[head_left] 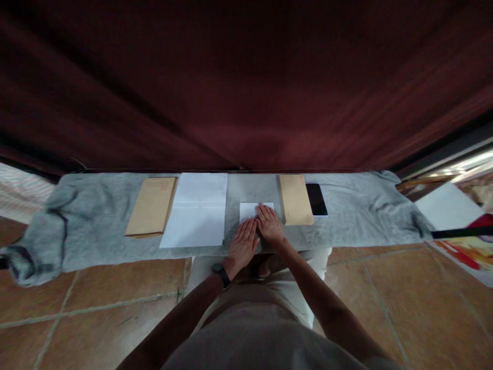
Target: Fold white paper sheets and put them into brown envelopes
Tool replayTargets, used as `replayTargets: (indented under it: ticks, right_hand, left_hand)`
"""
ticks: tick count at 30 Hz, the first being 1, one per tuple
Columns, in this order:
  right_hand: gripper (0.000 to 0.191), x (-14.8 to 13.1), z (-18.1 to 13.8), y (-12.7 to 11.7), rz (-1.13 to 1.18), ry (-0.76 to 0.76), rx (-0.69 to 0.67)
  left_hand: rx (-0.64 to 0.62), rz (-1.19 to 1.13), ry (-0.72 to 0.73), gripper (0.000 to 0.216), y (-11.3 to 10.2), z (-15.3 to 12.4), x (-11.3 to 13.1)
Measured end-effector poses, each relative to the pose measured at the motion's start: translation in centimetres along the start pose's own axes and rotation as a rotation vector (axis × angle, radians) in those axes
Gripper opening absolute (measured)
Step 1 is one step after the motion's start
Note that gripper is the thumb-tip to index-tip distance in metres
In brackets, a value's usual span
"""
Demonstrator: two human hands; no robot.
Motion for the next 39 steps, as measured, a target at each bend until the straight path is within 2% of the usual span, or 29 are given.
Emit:
replayTargets:
  ticks: [4,8,16,26,33,39]
  right_hand:
    - [0.050,0.1,-0.1,0.0,-0.014,-0.008,-0.029]
    - [0.050,0.2,-0.3,0.0,-0.020,0.006,-0.016]
    - [0.050,0.6,-1.0,-0.4,-0.025,0.023,0.004]
    - [0.051,1.1,-2.8,-2.1,-0.006,0.115,0.070]
    - [0.053,-2.2,-4.6,-2.7,0.112,-0.034,-0.019]
    - [0.054,-1.8,-5.7,-3.0,0.086,-0.041,-0.030]
  left_hand:
    - [0.019,-0.005,-0.031,0.061,1.1,0.9,0.3]
    - [0.014,0.007,-0.021,0.067,1.6,0.3,0.0]
    - [-0.021,0.040,-0.014,0.068,1.3,-0.4,-0.6]
    - [0.016,0.047,-0.033,0.067,0.6,-1.0,-0.9]
    - [0.004,0.012,-0.008,0.063,1.5,0.2,0.4]
    - [-0.019,0.019,0.011,0.063,1.4,-0.2,0.0]
Point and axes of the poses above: each hand's wrist, its own z-axis towards the middle knuckle, its own y-axis out of the palm, x = y × z, the point moved 5 cm from there along z, towards the middle knuckle, and after that the axes turned 14 degrees about x, right-handed, at the moved point
